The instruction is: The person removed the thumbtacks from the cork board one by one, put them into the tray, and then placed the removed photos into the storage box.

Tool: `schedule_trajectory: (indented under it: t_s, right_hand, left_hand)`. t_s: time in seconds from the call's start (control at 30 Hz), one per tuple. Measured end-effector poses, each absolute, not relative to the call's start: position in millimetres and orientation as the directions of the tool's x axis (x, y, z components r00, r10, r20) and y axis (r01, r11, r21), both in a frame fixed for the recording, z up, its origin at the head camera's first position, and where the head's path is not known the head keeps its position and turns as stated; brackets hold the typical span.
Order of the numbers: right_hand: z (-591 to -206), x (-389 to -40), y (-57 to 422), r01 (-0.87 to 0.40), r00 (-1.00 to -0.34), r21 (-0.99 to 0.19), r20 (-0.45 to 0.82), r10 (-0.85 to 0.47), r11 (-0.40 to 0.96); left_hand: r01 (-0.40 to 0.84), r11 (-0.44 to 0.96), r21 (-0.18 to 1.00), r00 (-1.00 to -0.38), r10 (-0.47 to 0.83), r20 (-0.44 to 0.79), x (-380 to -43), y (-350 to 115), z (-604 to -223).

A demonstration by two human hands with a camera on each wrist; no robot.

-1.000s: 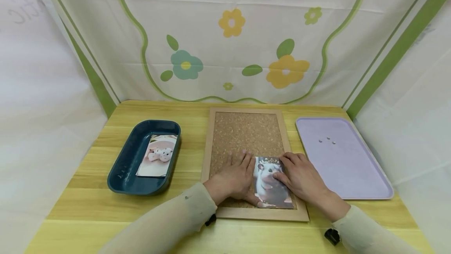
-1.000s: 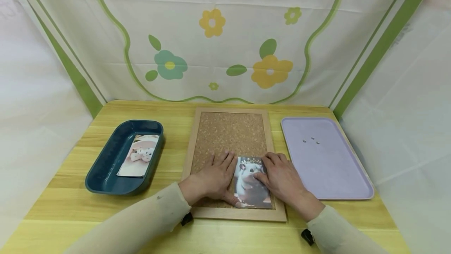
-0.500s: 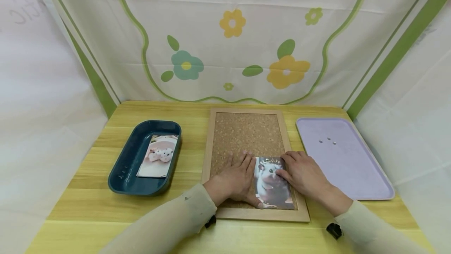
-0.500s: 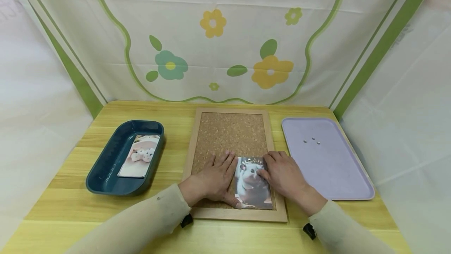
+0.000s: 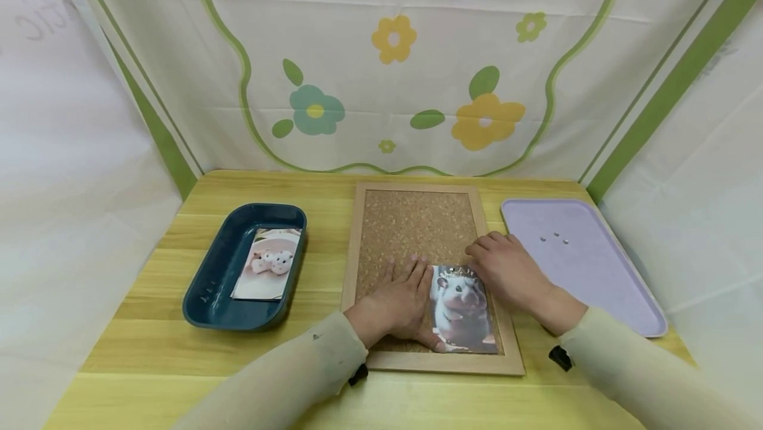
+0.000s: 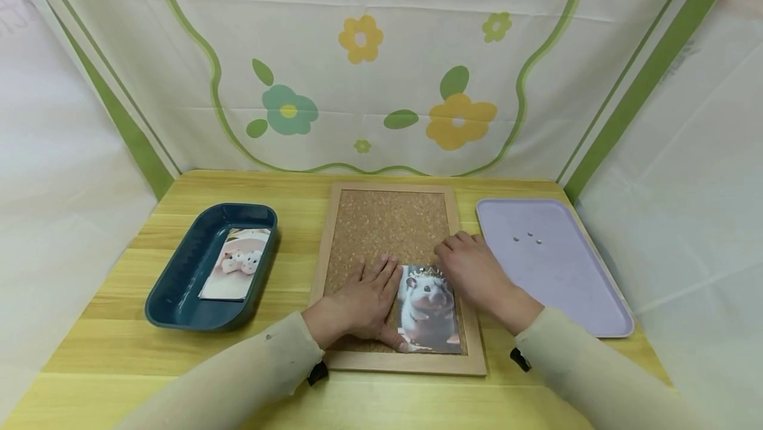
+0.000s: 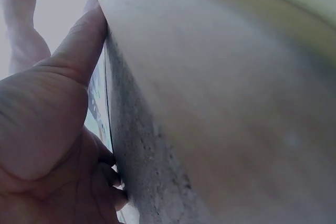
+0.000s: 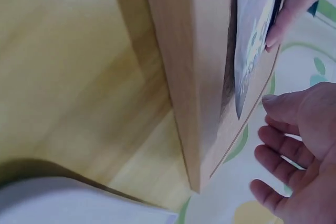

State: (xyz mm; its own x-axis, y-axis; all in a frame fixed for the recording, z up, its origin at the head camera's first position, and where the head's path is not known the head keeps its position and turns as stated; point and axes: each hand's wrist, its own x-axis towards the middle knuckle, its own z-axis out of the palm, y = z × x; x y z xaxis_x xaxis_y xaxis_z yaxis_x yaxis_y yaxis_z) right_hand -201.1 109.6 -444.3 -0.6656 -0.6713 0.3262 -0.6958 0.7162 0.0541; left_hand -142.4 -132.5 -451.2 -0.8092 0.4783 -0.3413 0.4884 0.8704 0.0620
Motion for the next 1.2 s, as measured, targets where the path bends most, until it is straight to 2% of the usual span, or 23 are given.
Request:
schedule_trajectory:
  t_s: [0.13, 0.3, 0.47, 0.63, 0.97, 1.2]
  right_hand:
    - [-443.2, -207.9, 102.1, -0.762, -0.548, 0.187, 0.324, -0.771, 0.620]
    - [-442.5, -215.0, 93.7, -0.813, -0.389, 0.355, 0.259, -0.884, 0.462]
    - [-443.6, -220.9, 88.8, -0.836, -0.291, 0.429, 0.182, -0.939, 0.342]
    - [-447.4, -225.5, 89.0, -0.829, -0.223, 0.499, 0.123, -0.967, 0.255]
    - [-452.0, -232.0, 91.2, -0.797, -0.141, 0.580, 0.091, -0.986, 0.168]
    - [-452.5, -236.4, 91.3, -0.815, -0.104, 0.560, 0.110, -0.988, 0.148]
  left_hand:
    - [0.483, 0.873, 0.067, -0.808, 0.474, -0.350, -143.2, -131.9, -450.6]
    - [0.476, 0.877, 0.071, -0.806, 0.467, -0.365, -144.5, -131.7, -450.3]
    - [0.478, 0.876, 0.061, -0.802, 0.464, -0.376, -145.4, -132.0, -450.0]
    - [0.480, 0.875, 0.063, -0.797, 0.464, -0.387, -146.8, -131.3, -451.4]
    - [0.477, 0.876, 0.076, -0.795, 0.466, -0.387, -146.6, -131.7, -450.3]
    - [0.483, 0.872, 0.084, -0.794, 0.477, -0.377, -146.4, -132.2, -449.4]
